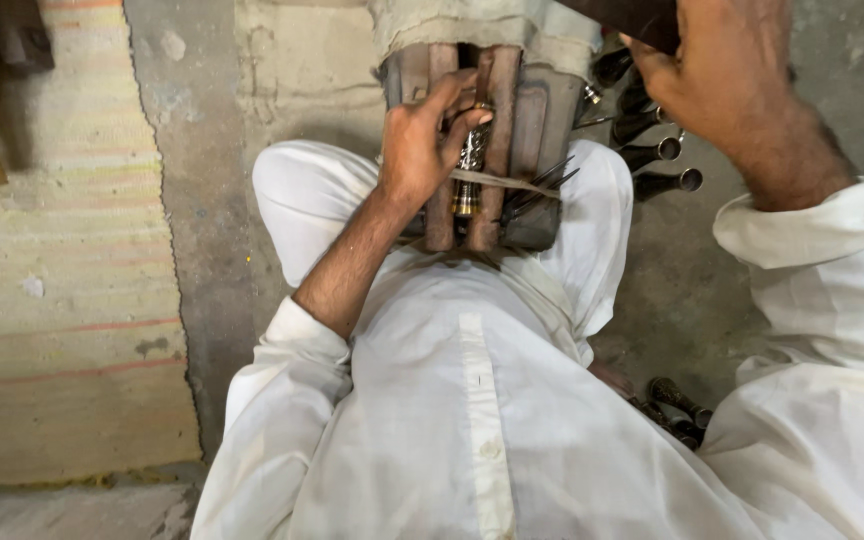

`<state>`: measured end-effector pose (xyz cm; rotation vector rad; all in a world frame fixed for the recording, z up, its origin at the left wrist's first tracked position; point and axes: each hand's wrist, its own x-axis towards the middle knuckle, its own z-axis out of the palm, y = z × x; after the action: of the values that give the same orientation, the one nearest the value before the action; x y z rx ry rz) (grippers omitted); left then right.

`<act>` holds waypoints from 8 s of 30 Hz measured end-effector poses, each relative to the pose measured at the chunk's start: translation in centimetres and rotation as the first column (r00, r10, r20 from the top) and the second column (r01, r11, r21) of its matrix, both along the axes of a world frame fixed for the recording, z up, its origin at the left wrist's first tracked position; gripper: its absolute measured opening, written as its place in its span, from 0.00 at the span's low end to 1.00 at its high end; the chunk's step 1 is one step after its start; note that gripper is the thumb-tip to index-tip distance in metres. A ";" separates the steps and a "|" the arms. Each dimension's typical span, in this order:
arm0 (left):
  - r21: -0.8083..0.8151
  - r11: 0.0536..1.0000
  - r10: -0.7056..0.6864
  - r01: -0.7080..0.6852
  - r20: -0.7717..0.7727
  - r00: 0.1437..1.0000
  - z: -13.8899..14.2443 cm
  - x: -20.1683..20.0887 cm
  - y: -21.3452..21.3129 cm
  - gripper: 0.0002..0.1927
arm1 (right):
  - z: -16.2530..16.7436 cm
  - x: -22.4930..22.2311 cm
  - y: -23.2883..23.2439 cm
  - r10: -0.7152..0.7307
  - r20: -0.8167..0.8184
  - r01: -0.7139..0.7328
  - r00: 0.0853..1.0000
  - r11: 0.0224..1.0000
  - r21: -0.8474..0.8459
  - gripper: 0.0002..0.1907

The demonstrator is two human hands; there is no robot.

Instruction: The person sits on the floor and uses a hammer and chisel to shape a small metal object held in a wooden vise. They repeatedly strike the chisel to create indentations on the metal surface.

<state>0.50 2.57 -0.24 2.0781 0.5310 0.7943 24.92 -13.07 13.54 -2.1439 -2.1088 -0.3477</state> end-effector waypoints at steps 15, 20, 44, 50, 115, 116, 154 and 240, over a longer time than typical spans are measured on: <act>-0.049 0.998 -0.039 0.035 -0.064 0.997 -0.7 0.3 0.3 0.22 | 0.3 -1.1 0.2 0.034 -0.015 -0.032 0.999 0.995 0.092 0.18; -0.010 0.999 -0.045 0.045 -0.003 0.999 -1.1 0.5 0.4 0.23 | 0.3 -0.9 0.4 -0.130 -0.215 0.122 0.968 0.991 -0.046 0.20; -0.441 0.895 0.063 0.071 0.282 0.957 1.8 -2.3 2.5 0.17 | -4.8 -10.1 7.7 -0.212 -0.764 0.169 0.609 0.976 -0.136 0.25; -0.526 0.848 0.086 0.065 0.257 0.963 1.6 -2.5 2.5 0.17 | -3.0 -10.9 8.1 -0.305 -0.620 0.260 0.723 0.951 -0.165 0.29; 0.080 0.980 -0.184 0.183 0.013 0.983 1.0 0.4 1.4 0.20 | -3.4 0.1 -1.4 -0.011 -0.200 0.044 0.980 0.987 0.157 0.16; 0.096 0.981 -0.169 0.169 -0.003 0.986 1.0 0.3 1.4 0.20 | -3.4 0.1 -1.5 0.003 -0.258 0.044 0.966 0.983 0.176 0.15; 0.083 0.995 0.051 -0.056 0.059 0.997 -1.5 -0.5 -0.1 0.21 | -3.1 -1.4 0.8 0.065 -0.257 -0.002 0.964 0.971 0.237 0.17; -0.088 0.996 0.023 -0.017 0.066 0.998 -1.3 0.7 0.9 0.18 | -0.9 -0.5 0.1 -0.041 -0.042 0.046 0.998 0.991 0.124 0.14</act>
<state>1.18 3.44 -1.49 1.9616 0.5409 0.8345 24.38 -12.98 12.60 -2.1102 -1.9667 -0.4265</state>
